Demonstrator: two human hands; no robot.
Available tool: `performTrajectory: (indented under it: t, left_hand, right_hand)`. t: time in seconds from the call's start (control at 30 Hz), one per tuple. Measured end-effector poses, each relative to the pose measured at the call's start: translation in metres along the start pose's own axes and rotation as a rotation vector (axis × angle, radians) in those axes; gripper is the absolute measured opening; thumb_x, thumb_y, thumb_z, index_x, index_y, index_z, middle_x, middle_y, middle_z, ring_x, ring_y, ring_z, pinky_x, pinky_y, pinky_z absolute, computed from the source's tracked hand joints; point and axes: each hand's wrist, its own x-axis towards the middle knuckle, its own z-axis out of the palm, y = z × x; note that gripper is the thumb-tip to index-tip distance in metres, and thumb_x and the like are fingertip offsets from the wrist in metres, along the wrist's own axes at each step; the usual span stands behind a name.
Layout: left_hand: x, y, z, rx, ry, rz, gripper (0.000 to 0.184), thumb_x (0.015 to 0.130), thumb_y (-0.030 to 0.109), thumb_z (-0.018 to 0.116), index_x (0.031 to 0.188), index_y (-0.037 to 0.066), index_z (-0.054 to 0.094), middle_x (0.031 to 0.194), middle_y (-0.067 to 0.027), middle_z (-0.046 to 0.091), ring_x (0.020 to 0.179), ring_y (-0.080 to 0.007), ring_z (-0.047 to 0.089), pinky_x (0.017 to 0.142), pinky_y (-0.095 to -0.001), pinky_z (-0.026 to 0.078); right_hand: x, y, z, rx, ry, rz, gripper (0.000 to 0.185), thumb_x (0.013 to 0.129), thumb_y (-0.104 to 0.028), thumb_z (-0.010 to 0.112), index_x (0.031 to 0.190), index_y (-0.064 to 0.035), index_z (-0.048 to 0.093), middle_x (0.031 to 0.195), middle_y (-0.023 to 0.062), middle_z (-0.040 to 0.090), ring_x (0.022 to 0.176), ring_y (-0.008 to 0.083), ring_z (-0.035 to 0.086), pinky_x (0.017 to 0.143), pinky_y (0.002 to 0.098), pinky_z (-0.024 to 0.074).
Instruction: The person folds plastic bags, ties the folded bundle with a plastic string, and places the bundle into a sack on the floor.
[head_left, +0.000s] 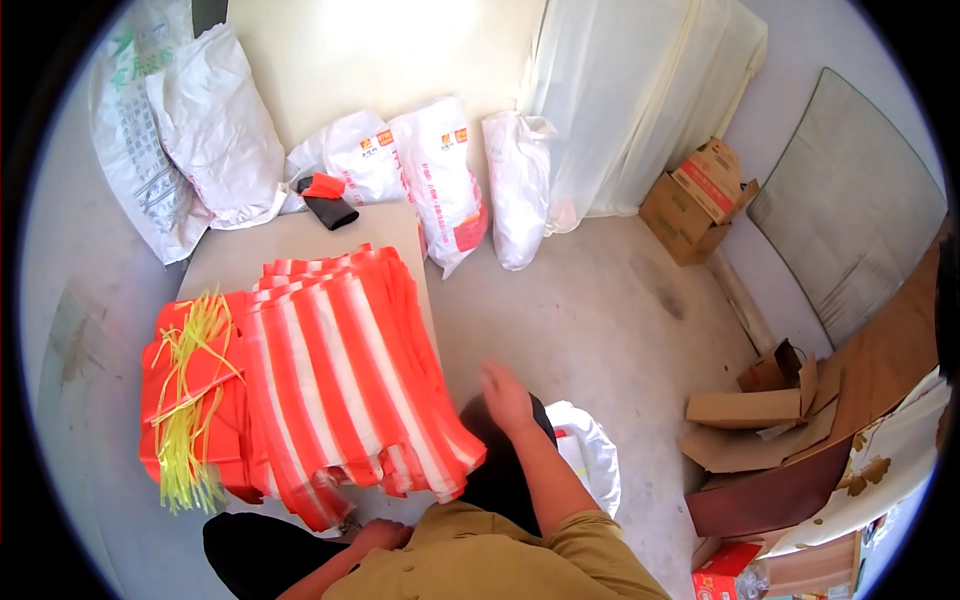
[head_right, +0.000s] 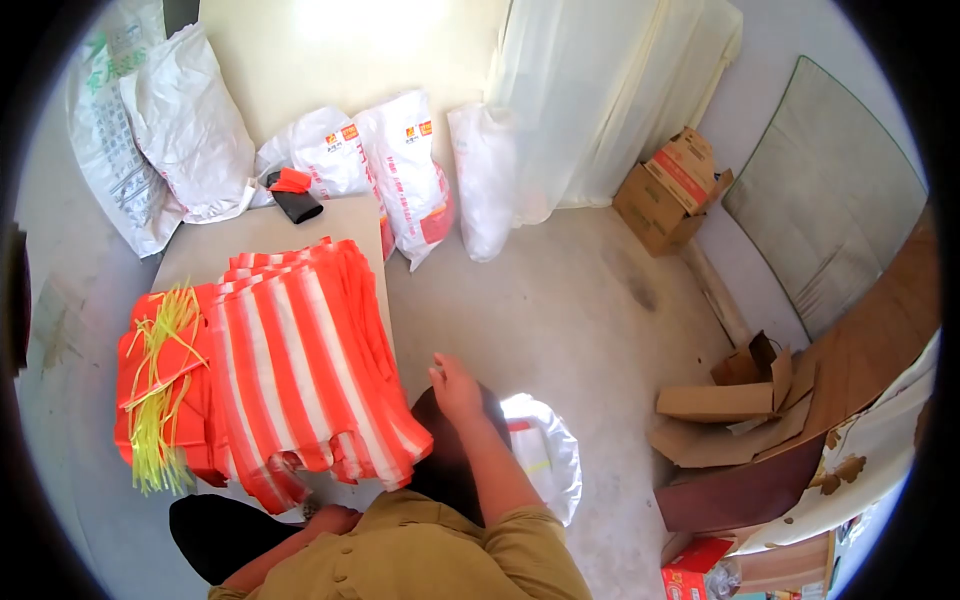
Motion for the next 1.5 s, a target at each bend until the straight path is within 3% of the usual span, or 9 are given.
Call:
performTrajectory:
  t: [0.17,0.43,0.63,0.83,0.93,1.23,1.33,1.43,1.5]
  left_hand:
    - [-0.002,0.004,-0.005,-0.054,-0.157,-0.134,0.033,0.095,0.036,0.051,0.11,0.012,0.068,0.099,-0.0161,0.072,0.093,-0.0395,0.071,0.077,-0.0524,0.056]
    - [0.008,-0.003,0.0,-0.194,-0.314,-0.222,0.051,0.1,0.05,0.042,0.125,0.013,0.067,0.114,-0.0206,0.071,0.109,-0.0408,0.067,0.094,-0.0472,0.052]
    - [0.006,-0.016,0.013,-0.233,-0.14,0.017,0.051,0.098,0.048,0.048,0.128,0.011,0.064,0.115,-0.0202,0.071,0.109,-0.0397,0.067,0.093,-0.0467,0.052]
    - [0.004,0.0,-0.019,-0.307,-0.131,-0.036,0.047,0.09,0.044,0.058,0.121,0.009,0.065,0.111,-0.0199,0.071,0.107,-0.039,0.067,0.09,-0.0461,0.053]
    - [0.002,-0.012,0.0,-0.448,-0.03,-0.014,0.05,0.09,0.042,0.062,0.127,0.009,0.063,0.111,-0.0221,0.07,0.105,-0.0405,0.067,0.089,-0.0463,0.053]
    - [-0.003,-0.011,0.005,-0.597,0.171,-0.08,0.036,0.088,0.03,0.067,0.117,0.009,0.067,0.107,-0.0174,0.072,0.105,-0.0373,0.068,0.089,-0.0417,0.053]
    - [-0.002,-0.015,0.008,-0.587,0.141,-0.083,0.035,0.09,0.03,0.066,0.118,0.01,0.067,0.107,-0.017,0.072,0.105,-0.0368,0.068,0.089,-0.0425,0.053]
    - [0.005,-0.022,0.009,-0.329,-0.046,-0.088,0.038,0.089,0.03,0.066,0.12,0.008,0.068,0.111,-0.0176,0.073,0.106,-0.0316,0.07,0.09,-0.0407,0.054]
    - [0.01,-0.04,0.035,-0.411,-0.208,-0.196,0.049,0.09,0.036,0.066,0.131,0.01,0.065,0.122,-0.0188,0.07,0.116,-0.0282,0.067,0.099,-0.0408,0.049]
  right_hand:
    - [0.001,-0.017,-0.011,0.07,-0.123,0.15,0.04,0.1,-0.027,0.061,0.135,-0.0091,0.062,0.129,0.0192,0.066,0.116,0.0362,0.065,0.099,0.043,0.0521]
    - [-0.001,-0.004,-0.002,0.018,-0.068,0.101,0.038,0.098,-0.029,0.064,0.132,-0.0122,0.063,0.119,0.0127,0.072,0.103,0.0343,0.07,0.09,0.0439,0.0552]
    - [-0.001,0.0,0.0,0.023,-0.063,0.101,0.038,0.098,-0.029,0.065,0.131,-0.0108,0.063,0.119,0.0135,0.071,0.102,0.0343,0.07,0.09,0.0438,0.0552]
    - [0.0,-0.001,0.001,0.024,-0.055,0.088,0.036,0.097,-0.027,0.065,0.127,-0.0075,0.064,0.115,0.0152,0.071,0.097,0.0334,0.07,0.087,0.0418,0.0553]
    - [0.0,-0.005,0.0,0.033,-0.034,0.072,0.034,0.096,-0.025,0.065,0.125,-0.0065,0.065,0.112,0.0159,0.071,0.094,0.033,0.07,0.085,0.0412,0.0556]
    - [0.0,0.0,0.002,0.014,-0.013,0.045,0.032,0.096,-0.024,0.065,0.124,-0.0064,0.064,0.113,0.0176,0.07,0.095,0.0357,0.07,0.086,0.0426,0.0555]
    - [0.0,-0.002,0.0,0.024,-0.017,0.059,0.032,0.096,-0.024,0.065,0.123,-0.0059,0.064,0.114,0.0186,0.07,0.097,0.0366,0.07,0.086,0.0433,0.0554]
    - [0.0,0.002,0.001,0.026,-0.012,0.059,0.033,0.096,-0.024,0.065,0.123,-0.0054,0.064,0.115,0.0196,0.07,0.099,0.037,0.069,0.087,0.0438,0.0553]
    - [-0.002,0.004,0.0,0.016,-0.014,0.051,0.034,0.096,-0.024,0.066,0.124,-0.005,0.064,0.116,0.0204,0.069,0.101,0.0371,0.069,0.089,0.0441,0.055]
